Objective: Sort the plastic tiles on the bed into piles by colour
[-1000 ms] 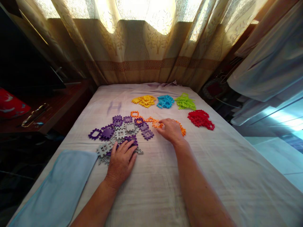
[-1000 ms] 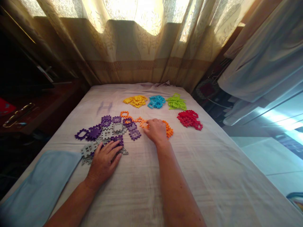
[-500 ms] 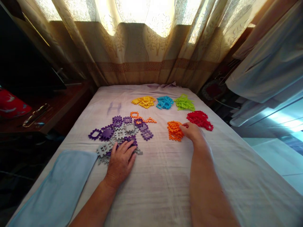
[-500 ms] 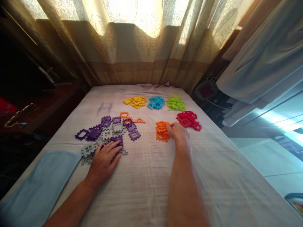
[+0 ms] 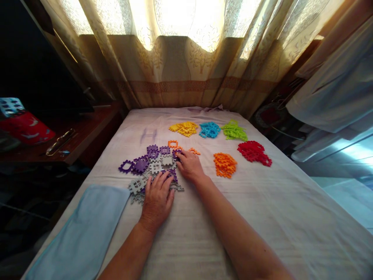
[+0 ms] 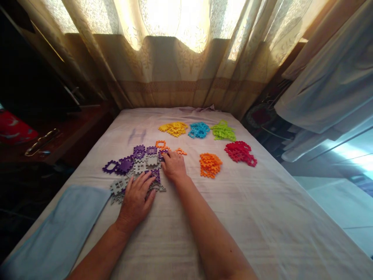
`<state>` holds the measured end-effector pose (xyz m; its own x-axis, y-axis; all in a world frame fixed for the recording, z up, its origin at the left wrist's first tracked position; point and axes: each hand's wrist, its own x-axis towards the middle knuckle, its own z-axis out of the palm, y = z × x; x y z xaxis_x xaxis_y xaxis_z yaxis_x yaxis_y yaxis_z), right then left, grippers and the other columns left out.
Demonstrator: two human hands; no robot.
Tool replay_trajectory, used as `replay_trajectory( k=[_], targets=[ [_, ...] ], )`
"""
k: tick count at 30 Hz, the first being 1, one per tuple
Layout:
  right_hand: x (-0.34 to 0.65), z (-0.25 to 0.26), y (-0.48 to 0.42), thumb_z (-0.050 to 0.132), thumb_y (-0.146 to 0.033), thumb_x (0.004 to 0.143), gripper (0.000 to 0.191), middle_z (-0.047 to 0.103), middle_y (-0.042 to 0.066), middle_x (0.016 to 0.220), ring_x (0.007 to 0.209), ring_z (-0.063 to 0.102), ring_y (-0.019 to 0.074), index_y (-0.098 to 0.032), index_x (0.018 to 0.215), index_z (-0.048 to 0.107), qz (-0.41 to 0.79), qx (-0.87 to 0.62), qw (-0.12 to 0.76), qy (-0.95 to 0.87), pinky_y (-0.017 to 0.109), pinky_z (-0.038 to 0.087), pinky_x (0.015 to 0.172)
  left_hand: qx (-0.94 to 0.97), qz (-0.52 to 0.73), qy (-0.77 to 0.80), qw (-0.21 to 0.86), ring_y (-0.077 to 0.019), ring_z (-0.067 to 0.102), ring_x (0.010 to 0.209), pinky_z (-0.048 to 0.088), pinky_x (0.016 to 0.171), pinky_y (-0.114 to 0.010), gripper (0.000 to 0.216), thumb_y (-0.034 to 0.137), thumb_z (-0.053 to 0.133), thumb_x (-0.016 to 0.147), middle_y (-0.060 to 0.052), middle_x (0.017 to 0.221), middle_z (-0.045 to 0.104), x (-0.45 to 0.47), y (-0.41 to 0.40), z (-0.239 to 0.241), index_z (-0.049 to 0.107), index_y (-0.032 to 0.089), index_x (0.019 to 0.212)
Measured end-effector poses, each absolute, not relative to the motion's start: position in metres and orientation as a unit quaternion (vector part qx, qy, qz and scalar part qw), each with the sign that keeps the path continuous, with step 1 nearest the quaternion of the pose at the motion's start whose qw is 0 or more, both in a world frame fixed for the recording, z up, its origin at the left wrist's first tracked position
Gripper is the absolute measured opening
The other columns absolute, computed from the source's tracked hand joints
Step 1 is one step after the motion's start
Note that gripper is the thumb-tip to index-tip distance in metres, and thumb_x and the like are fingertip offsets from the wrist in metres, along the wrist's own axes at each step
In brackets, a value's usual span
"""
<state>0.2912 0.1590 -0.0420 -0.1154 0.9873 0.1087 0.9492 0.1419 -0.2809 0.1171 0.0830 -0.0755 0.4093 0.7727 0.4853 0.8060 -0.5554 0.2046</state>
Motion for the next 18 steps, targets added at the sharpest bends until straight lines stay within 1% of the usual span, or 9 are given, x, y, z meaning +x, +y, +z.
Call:
replay_trajectory(
  k=[3,5,7,9,11,13,16,18],
  targets=[
    [0.286,-0.043,0.138,0.049,-0.034,0.095,0.036,0.054,0.009,0.143,0.128,0.05,0.0247,-0.024,0.126,0.065,0.074,-0.66,0.137,-0.735,0.04,0.042,0.102,-0.827,-0.285,-0.483,0.041,-0.0298,0.045,0.138,0.028,0.117,-0.056,0.047,0.029,0.047,0.095,-0.015,0.145,0.053,0.118,0.084,-0.079,0.048,0.017,0.14],
    [0.286,-0.042,0.129,0.049,-0.032,0.095,0.033,0.059,0.005,0.139,0.124,0.055,0.0209,-0.027,0.121,0.067,0.092,-0.636,0.147,-0.752,0.035,0.042,0.101,-0.821,-0.288,-0.491,0.044,-0.0308,0.041,0.14,0.028,0.117,-0.056,0.052,0.03,0.047,0.095,-0.016,0.148,0.049,0.119,0.084,-0.08,0.043,0.016,0.145],
    [0.29,-0.037,0.131,0.046,-0.03,0.096,0.031,0.066,0.002,0.13,0.118,0.059,0.0166,-0.028,0.119,0.068,0.108,-0.615,0.167,-0.763,0.029,0.042,0.099,-0.82,-0.283,-0.496,0.046,-0.0315,0.04,0.141,0.027,0.117,-0.056,0.053,0.029,0.048,0.094,-0.017,0.149,0.048,0.119,0.084,-0.08,0.042,0.015,0.145],
    [0.297,-0.031,0.142,0.043,-0.027,0.098,0.033,0.07,0.001,0.122,0.113,0.061,0.0156,-0.027,0.117,0.069,0.098,-0.636,0.18,-0.744,0.028,0.042,0.098,-0.824,-0.269,-0.497,0.045,-0.0322,0.041,0.14,0.027,0.117,-0.057,0.05,0.029,0.049,0.094,-0.016,0.148,0.049,0.12,0.083,-0.078,0.047,0.015,0.142],
    [0.304,-0.025,0.158,0.043,-0.026,0.097,0.033,0.071,0.004,0.121,0.113,0.061,0.0185,-0.025,0.116,0.069,0.067,-0.68,0.172,-0.71,0.03,0.042,0.097,-0.83,-0.251,-0.497,0.041,-0.0326,0.042,0.139,0.026,0.117,-0.059,0.044,0.029,0.05,0.094,-0.015,0.147,0.051,0.12,0.082,-0.076,0.054,0.017,0.136],
    [0.307,-0.022,0.174,0.048,-0.033,0.095,0.032,0.069,0.007,0.124,0.116,0.058,0.0234,-0.023,0.117,0.069,0.039,-0.707,0.143,-0.691,0.036,0.041,0.097,-0.833,-0.24,-0.497,0.039,-0.0327,0.042,0.139,0.025,0.117,-0.06,0.041,0.03,0.05,0.094,-0.014,0.146,0.052,0.121,0.082,-0.074,0.057,0.019,0.133],
    [0.301,-0.024,0.19,0.054,-0.045,0.091,0.039,0.067,0.013,0.123,0.117,0.054,0.0288,-0.019,0.117,0.068,0.02,-0.717,0.098,-0.689,0.042,0.039,0.096,-0.835,-0.234,-0.497,0.039,-0.0325,0.044,0.138,0.027,0.117,-0.06,0.041,0.029,0.049,0.094,-0.013,0.145,0.053,0.121,0.081,-0.074,0.057,0.019,0.133],
    [0.293,-0.028,0.195,0.055,-0.044,0.09,0.039,0.068,0.014,0.12,0.116,0.054,0.0295,-0.018,0.116,0.068,0.02,-0.714,0.083,-0.695,0.043,0.038,0.095,-0.835,-0.233,-0.497,0.039,-0.0326,0.044,0.137,0.027,0.116,-0.06,0.041,0.029,0.049,0.094,-0.013,0.145,0.054,0.12,0.082,-0.074,0.057,0.019,0.133]
  ],
)
